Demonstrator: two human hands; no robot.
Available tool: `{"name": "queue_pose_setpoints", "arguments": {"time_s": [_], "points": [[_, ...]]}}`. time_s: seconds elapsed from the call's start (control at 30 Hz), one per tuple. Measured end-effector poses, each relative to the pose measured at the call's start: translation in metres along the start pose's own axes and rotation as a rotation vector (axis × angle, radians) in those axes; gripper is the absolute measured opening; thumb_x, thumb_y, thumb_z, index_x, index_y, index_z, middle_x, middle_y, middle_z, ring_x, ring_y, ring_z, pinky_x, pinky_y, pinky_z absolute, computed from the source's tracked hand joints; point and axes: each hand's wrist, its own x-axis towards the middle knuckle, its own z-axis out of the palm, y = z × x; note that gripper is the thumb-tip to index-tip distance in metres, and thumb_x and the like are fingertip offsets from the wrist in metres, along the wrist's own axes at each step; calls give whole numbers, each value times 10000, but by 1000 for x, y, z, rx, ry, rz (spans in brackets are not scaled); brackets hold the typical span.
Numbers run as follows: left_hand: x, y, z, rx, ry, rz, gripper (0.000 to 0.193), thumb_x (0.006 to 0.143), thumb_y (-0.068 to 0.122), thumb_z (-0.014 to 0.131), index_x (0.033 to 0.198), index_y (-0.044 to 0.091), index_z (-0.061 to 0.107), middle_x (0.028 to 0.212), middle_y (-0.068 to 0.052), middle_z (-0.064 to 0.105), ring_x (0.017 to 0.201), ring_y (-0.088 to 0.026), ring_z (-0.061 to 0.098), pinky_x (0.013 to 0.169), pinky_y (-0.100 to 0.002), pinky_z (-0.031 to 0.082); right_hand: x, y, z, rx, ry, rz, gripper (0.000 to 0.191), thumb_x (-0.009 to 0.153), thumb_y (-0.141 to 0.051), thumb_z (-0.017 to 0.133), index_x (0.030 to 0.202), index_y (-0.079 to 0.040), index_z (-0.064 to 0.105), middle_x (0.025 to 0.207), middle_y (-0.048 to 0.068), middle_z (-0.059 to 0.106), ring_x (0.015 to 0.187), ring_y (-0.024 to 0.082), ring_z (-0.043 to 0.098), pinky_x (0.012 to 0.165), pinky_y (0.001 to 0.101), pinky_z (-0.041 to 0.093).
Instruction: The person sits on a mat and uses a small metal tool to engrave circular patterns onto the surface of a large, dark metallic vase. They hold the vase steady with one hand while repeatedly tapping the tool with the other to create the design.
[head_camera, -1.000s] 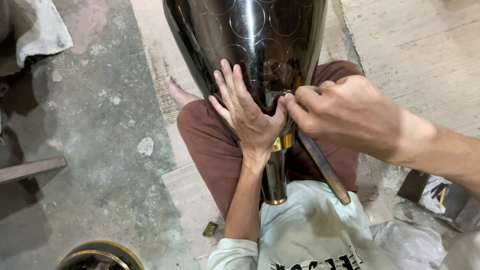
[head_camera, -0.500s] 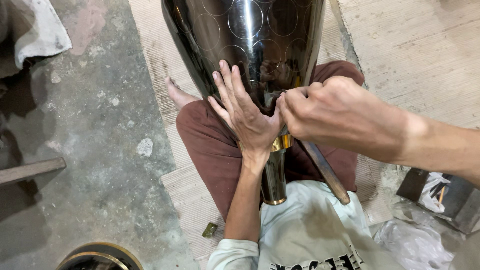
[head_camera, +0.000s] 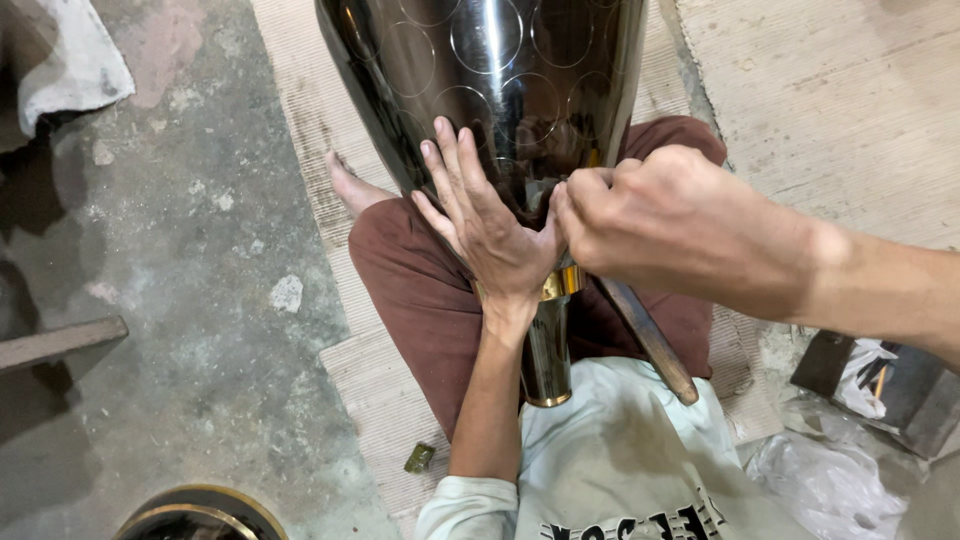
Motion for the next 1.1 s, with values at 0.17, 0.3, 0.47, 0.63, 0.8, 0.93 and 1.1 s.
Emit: {"name": "queue_pose_setpoints", "arguments": {"time_s": [0.17,0.3,0.47,0.63,0.8,0.93,1.1], "points": [[1,1,-3,-34,-9,4,1116,803,391,878,1617,108,168,1717,-162,222,1628,-391,168,1283,-716,117,-9,-2,17,388,278,378,302,926,-100,672,1208,-16,741,705,86,652,425,87,543,315,222,403],[2,2,-1,-30,-7,13,1117,808,389,880,1621,105,169,1721,-168,221,1630,-398,165,1285,-716,120,-19,-14,25,624,320,605,308,908,-179,736,1156,1,765,616,71,626,416,140,556,338,281,440],[1,2,0,-30,-16,16,1110,811,385,875,1621,93,176,1719,-176,221,1629,-402,166,1284,-717,122,-26,-24,28,647,429,700,345,874,-253,809,1119,-14,774,660,85,635,491,188,586,441,340,484],[3,4,0,-18,-14,15,1116,799,390,880,1615,81,184,1713,-178,225,1622,-405,169,1274,-720,124,-26,-23,32,684,428,704,332,882,-248,809,1098,2,776,649,87,643,459,171,575,425,330,475],[8,1,-8,-50,-64,24,1121,761,368,872,1620,70,216,1718,-186,213,1622,-417,165,1271,-715,137,-20,-23,33,518,337,573,303,955,-138,720,1233,-18,721,678,74,661,405,100,551,329,246,435],[19,-14,-21,-123,-103,99,1113,730,277,815,1641,72,210,1739,-178,193,1647,-408,151,1311,-710,110,-10,-2,26,93,182,148,468,995,-130,570,1460,-80,598,806,103,671,421,54,534,315,190,410],[26,-21,-24,-162,-123,90,1107,657,217,729,1639,76,239,1752,-157,180,1645,-393,117,1323,-711,76,13,32,5,-186,-102,-276,276,914,-58,621,1169,47,627,804,58,578,573,67,567,417,211,489]]}}
